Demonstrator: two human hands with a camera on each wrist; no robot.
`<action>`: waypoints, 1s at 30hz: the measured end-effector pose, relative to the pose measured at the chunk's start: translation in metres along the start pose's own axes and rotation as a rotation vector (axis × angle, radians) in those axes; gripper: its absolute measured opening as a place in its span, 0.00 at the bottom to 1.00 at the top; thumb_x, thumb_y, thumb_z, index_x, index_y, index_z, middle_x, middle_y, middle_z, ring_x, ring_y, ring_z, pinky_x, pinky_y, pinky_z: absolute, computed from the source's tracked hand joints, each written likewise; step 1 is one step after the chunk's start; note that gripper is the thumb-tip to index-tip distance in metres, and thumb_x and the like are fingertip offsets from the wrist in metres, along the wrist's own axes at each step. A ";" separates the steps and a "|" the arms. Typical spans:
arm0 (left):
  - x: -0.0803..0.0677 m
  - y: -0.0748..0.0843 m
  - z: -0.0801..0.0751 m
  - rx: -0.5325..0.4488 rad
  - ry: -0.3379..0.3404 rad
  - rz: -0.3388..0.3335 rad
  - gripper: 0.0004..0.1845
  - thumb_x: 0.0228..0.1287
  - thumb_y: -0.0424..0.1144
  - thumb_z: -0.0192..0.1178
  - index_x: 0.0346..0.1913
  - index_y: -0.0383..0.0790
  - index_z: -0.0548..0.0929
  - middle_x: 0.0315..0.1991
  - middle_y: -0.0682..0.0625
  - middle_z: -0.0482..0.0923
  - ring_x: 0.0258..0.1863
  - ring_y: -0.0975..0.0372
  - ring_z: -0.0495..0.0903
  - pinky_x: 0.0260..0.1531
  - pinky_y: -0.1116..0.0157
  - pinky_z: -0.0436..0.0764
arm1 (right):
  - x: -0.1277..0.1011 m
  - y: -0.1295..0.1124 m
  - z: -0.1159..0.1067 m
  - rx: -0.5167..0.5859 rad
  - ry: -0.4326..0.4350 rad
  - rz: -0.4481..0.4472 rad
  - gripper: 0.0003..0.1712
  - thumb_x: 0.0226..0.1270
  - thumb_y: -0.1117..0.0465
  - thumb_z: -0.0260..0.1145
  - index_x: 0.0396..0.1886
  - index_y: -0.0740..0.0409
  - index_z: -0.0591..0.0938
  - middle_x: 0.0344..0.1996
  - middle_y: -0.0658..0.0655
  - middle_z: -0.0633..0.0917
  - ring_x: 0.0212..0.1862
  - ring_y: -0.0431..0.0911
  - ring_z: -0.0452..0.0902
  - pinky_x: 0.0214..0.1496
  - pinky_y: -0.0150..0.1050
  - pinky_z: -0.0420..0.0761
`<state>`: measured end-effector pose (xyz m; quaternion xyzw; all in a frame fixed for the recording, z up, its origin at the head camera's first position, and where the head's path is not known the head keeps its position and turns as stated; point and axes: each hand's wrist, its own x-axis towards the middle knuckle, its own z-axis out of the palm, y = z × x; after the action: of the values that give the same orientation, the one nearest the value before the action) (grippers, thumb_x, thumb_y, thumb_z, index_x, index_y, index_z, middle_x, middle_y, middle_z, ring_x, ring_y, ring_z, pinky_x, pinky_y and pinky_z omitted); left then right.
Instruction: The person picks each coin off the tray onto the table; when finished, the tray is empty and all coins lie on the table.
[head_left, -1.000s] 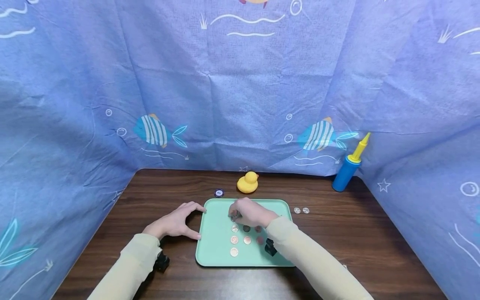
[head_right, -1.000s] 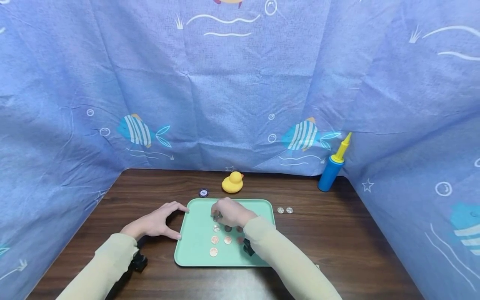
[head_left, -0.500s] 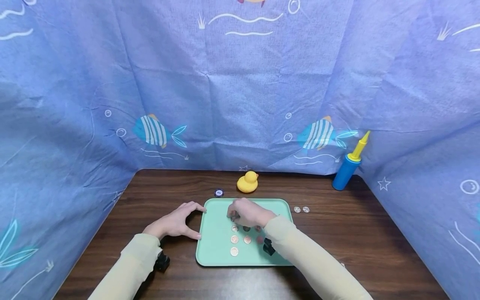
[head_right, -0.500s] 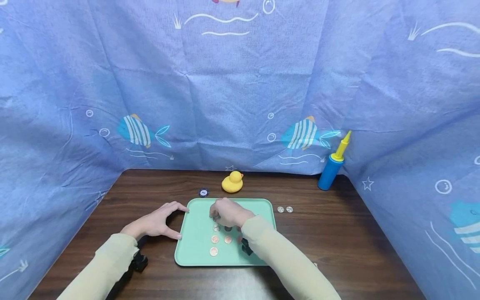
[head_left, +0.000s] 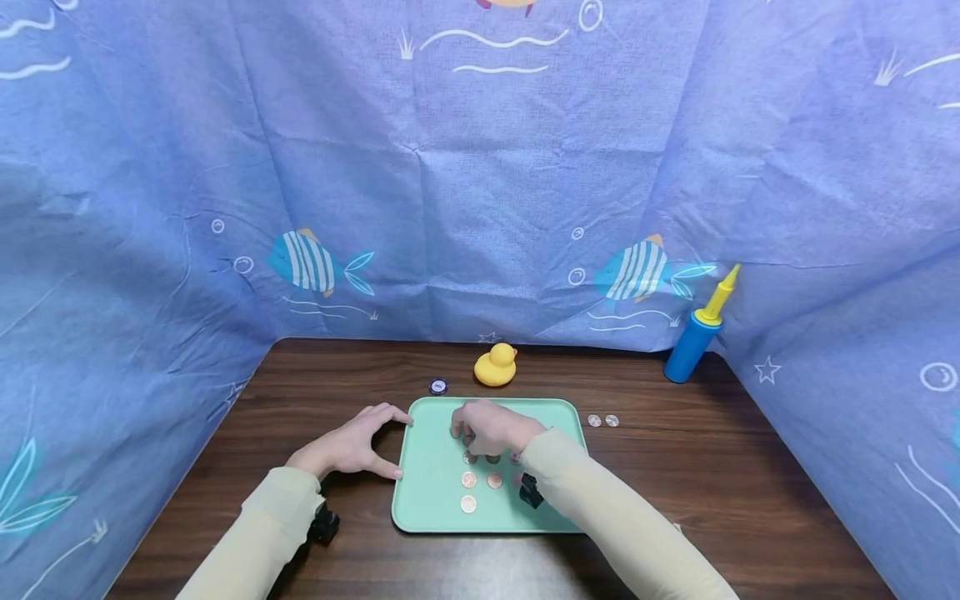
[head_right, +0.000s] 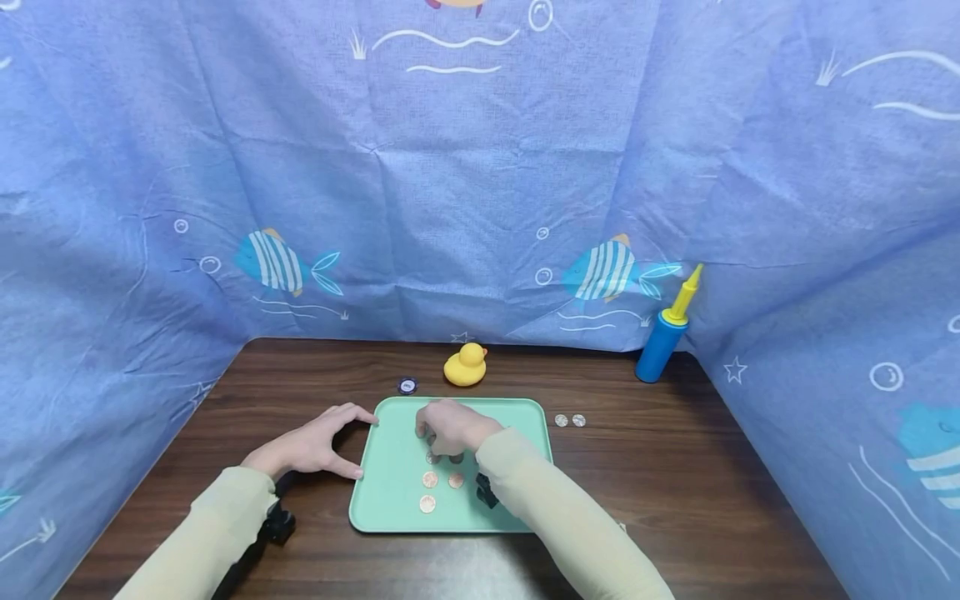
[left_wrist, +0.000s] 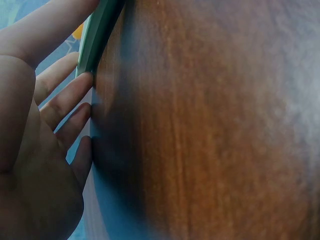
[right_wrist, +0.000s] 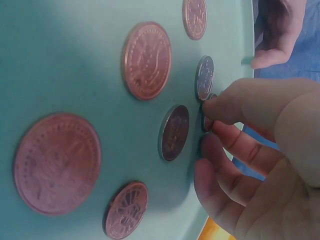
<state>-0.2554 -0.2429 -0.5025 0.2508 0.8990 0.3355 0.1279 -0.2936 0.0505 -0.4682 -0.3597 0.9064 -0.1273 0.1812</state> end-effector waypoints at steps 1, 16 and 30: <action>0.000 0.000 0.000 0.002 0.000 0.003 0.44 0.53 0.59 0.81 0.70 0.45 0.75 0.68 0.47 0.72 0.72 0.46 0.65 0.69 0.39 0.66 | 0.000 0.000 0.000 0.006 -0.004 0.007 0.15 0.67 0.68 0.75 0.50 0.49 0.87 0.34 0.46 0.80 0.36 0.39 0.76 0.43 0.34 0.80; 0.001 0.000 -0.001 0.000 -0.002 -0.007 0.44 0.53 0.59 0.81 0.70 0.46 0.75 0.70 0.47 0.72 0.73 0.46 0.64 0.70 0.38 0.66 | 0.000 0.010 -0.002 0.083 0.039 -0.029 0.11 0.62 0.71 0.76 0.36 0.49 0.89 0.30 0.43 0.83 0.33 0.38 0.76 0.39 0.32 0.80; 0.001 0.001 0.000 0.009 -0.009 -0.016 0.44 0.53 0.60 0.80 0.70 0.47 0.75 0.69 0.48 0.72 0.73 0.46 0.64 0.70 0.39 0.66 | -0.011 0.024 -0.005 0.177 0.119 -0.161 0.06 0.69 0.69 0.74 0.38 0.54 0.89 0.35 0.49 0.89 0.39 0.38 0.83 0.46 0.33 0.83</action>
<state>-0.2561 -0.2420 -0.5018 0.2455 0.9018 0.3295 0.1336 -0.3030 0.0753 -0.4699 -0.4056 0.8690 -0.2423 0.1473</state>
